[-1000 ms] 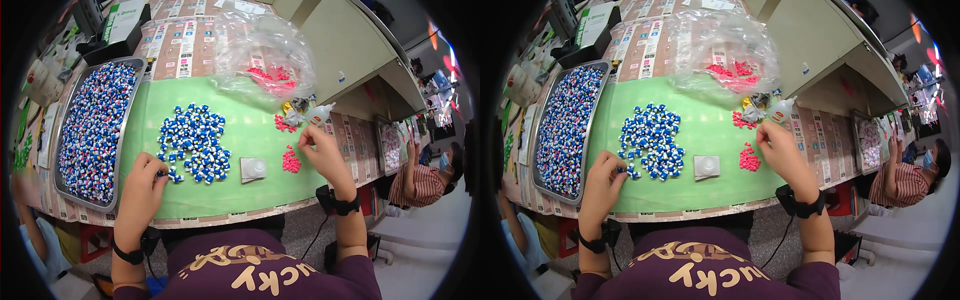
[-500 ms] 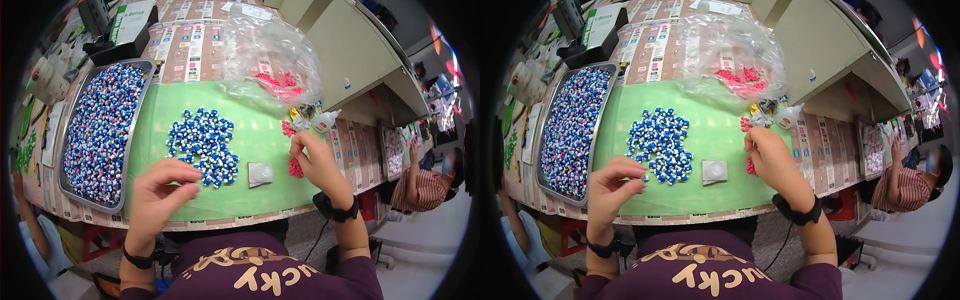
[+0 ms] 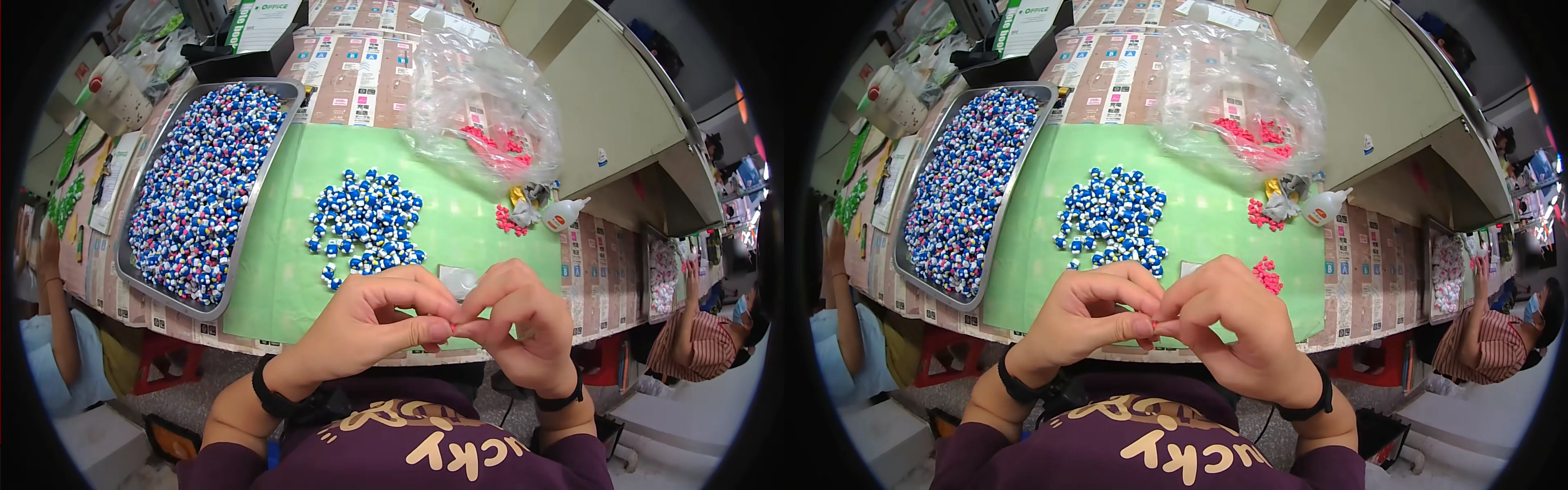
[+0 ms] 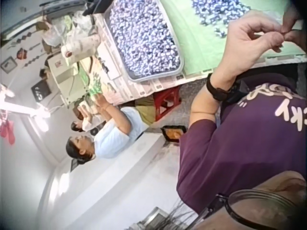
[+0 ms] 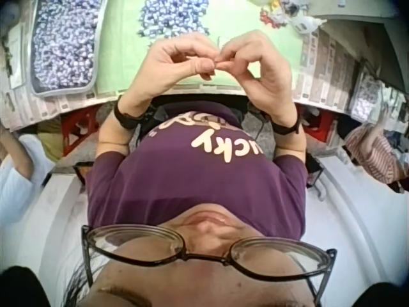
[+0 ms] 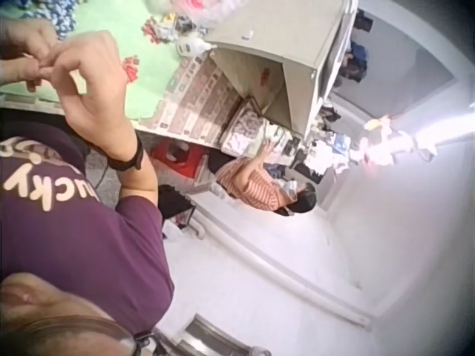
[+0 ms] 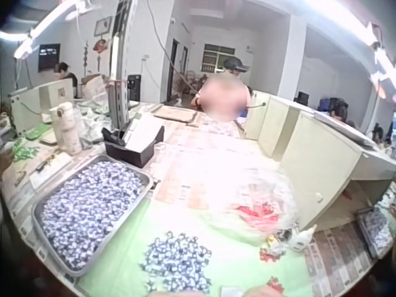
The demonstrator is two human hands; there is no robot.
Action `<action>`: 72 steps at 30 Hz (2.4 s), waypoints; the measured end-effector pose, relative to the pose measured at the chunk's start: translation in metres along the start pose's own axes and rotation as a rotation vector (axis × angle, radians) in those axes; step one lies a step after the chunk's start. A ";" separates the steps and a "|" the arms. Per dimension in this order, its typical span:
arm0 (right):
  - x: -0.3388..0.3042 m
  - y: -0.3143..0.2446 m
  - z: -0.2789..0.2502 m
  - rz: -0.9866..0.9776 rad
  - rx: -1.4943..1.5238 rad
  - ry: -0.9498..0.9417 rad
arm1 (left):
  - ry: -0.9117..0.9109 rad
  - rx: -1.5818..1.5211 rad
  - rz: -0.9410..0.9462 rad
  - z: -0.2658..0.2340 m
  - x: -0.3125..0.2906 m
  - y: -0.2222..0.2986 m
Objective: The person sits at a table and repeatedly picks up small blue and white capsule-shaped candies and pink beads. They insert the pink beads into the open ends of the capsules by hand, then place the assembled items onto a green mat. The process is repetitive and performed one item at a time.
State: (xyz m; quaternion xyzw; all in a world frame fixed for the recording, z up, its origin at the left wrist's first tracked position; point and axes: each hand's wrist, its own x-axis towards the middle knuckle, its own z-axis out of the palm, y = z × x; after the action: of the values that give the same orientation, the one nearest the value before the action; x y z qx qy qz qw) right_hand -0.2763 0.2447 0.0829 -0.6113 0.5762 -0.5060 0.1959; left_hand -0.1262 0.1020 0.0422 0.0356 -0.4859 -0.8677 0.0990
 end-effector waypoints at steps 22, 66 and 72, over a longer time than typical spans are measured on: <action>-0.005 -0.003 0.025 0.104 0.211 0.128 | 0.111 0.498 0.345 -0.006 -0.010 0.010; 0.029 -0.009 -0.006 0.260 -0.039 -0.068 | 0.336 0.129 0.199 -0.011 -0.010 -0.004; 0.022 -0.011 0.014 0.072 -0.187 0.007 | 0.325 0.237 0.306 0.000 -0.009 -0.003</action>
State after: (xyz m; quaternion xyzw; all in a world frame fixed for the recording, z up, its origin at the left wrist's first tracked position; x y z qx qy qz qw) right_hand -0.2631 0.2228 0.0952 -0.6042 0.6431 -0.4447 0.1539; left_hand -0.1180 0.1052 0.0395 0.1118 -0.5619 -0.7623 0.3011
